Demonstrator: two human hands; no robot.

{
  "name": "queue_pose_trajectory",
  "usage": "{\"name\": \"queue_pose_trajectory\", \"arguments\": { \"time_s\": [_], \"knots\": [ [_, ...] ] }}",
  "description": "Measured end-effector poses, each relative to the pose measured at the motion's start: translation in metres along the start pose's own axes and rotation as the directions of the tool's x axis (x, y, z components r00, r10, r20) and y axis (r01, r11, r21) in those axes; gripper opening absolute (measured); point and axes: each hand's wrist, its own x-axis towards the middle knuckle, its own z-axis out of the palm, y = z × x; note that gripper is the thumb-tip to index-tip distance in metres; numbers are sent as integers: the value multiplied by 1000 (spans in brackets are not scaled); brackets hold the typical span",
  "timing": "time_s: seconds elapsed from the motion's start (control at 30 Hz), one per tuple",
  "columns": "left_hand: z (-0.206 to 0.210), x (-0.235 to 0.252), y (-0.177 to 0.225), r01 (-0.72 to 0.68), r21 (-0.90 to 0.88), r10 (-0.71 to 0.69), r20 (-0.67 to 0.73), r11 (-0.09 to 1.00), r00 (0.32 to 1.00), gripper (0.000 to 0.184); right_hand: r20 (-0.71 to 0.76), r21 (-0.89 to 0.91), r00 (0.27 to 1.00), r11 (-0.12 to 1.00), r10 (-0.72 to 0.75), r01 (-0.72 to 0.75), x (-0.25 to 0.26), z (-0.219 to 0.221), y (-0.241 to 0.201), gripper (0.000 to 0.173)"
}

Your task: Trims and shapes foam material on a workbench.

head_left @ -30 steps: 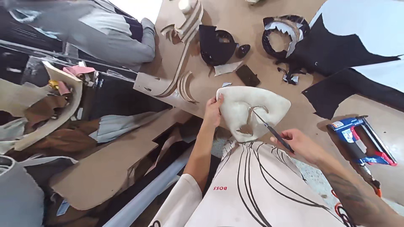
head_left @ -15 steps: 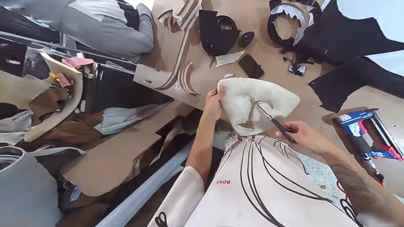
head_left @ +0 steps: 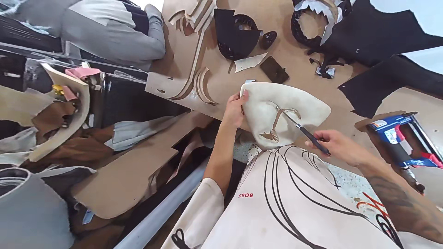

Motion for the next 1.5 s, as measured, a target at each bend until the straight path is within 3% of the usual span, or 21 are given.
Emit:
{"name": "queue_pose_trajectory", "arguments": {
  "time_s": [0.1,0.27,0.6,0.87,1.2,1.5],
  "knots": [
    [1,4,-2,7,3,-7,-8,1000,1000,35,13,76,1000,997,-14,13,2,0,4,34],
    [5,4,1,11,23,-12,27,1000,1000,36,-40,-1,998,999,-41,41,5,0,9,43],
    [7,7,-1,22,-9,-22,-18,1000,1000,36,-3,48,1000,999,-21,21,3,1,11,31],
    [12,5,4,-9,3,9,9,1000,1000,34,10,71,999,997,-35,34,6,-1,14,48],
    [19,1,12,-42,45,40,50,998,998,31,-10,6,997,997,-76,76,10,-6,6,35],
    [24,2,18,-45,96,31,141,994,989,31,-40,-93,991,988,-125,121,6,-18,3,39]
  ]
}}
